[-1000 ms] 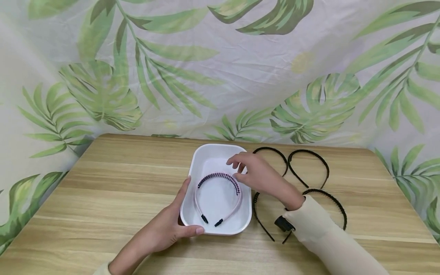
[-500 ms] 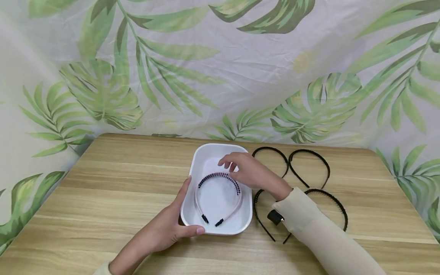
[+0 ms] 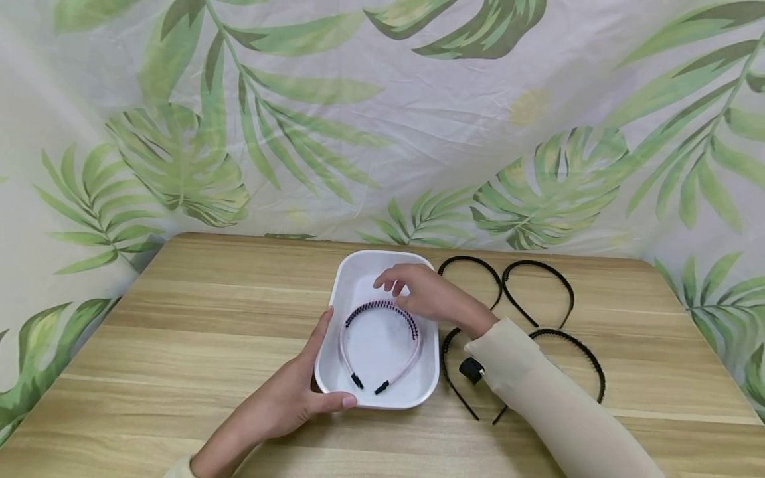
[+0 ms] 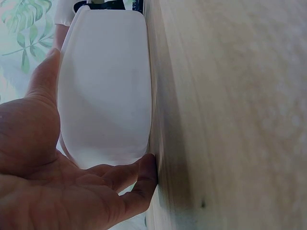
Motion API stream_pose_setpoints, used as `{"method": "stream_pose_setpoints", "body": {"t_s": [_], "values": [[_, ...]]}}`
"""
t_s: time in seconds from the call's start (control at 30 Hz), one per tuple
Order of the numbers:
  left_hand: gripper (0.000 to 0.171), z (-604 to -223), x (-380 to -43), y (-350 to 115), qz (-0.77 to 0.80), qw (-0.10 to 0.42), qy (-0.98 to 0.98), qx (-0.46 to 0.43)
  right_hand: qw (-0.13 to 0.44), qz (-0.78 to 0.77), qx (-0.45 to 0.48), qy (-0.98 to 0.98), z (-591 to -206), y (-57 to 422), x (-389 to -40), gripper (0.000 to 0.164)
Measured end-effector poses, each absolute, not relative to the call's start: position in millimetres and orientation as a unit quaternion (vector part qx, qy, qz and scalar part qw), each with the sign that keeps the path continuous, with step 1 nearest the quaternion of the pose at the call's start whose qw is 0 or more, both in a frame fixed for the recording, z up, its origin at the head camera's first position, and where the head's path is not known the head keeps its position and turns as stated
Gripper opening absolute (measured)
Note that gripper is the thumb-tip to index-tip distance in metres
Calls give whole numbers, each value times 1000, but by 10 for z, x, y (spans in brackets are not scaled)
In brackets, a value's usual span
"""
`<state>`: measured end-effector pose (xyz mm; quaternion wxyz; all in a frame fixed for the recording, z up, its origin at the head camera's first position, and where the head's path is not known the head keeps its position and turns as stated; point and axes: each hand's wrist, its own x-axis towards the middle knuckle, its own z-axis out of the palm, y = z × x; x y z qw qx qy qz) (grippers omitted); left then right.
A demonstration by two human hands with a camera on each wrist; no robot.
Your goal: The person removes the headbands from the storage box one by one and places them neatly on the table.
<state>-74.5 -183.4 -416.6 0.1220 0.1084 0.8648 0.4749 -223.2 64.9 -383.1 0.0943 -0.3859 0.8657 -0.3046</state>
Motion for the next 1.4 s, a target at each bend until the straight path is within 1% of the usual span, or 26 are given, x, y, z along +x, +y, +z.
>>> {"method": "stream_pose_setpoints", "body": {"t_s": [0.3,0.53,0.8,0.97,1.17,1.4], "values": [[129,-4187,-744,-1839,474,118,865,114,115,-285,-407,860,-3862,617,-2305,43],[128,-4176,-741,-1836,473,122,866,107,119,-263,-426,858,-3885,586,-2337,48],[128,-4157,-739,-1840,464,116,871,115,130,-244,-405,872,-3908,550,-2346,49],[128,-4154,-742,-1842,464,120,871,113,141,-236,-390,879,-3930,532,-2351,48],[128,-4167,-742,-1831,465,124,870,109,142,-230,-382,884,-3932,520,-2341,43],[128,-4179,-741,-1825,463,123,871,110,139,-228,-380,886,-3935,524,-2331,42]]}}
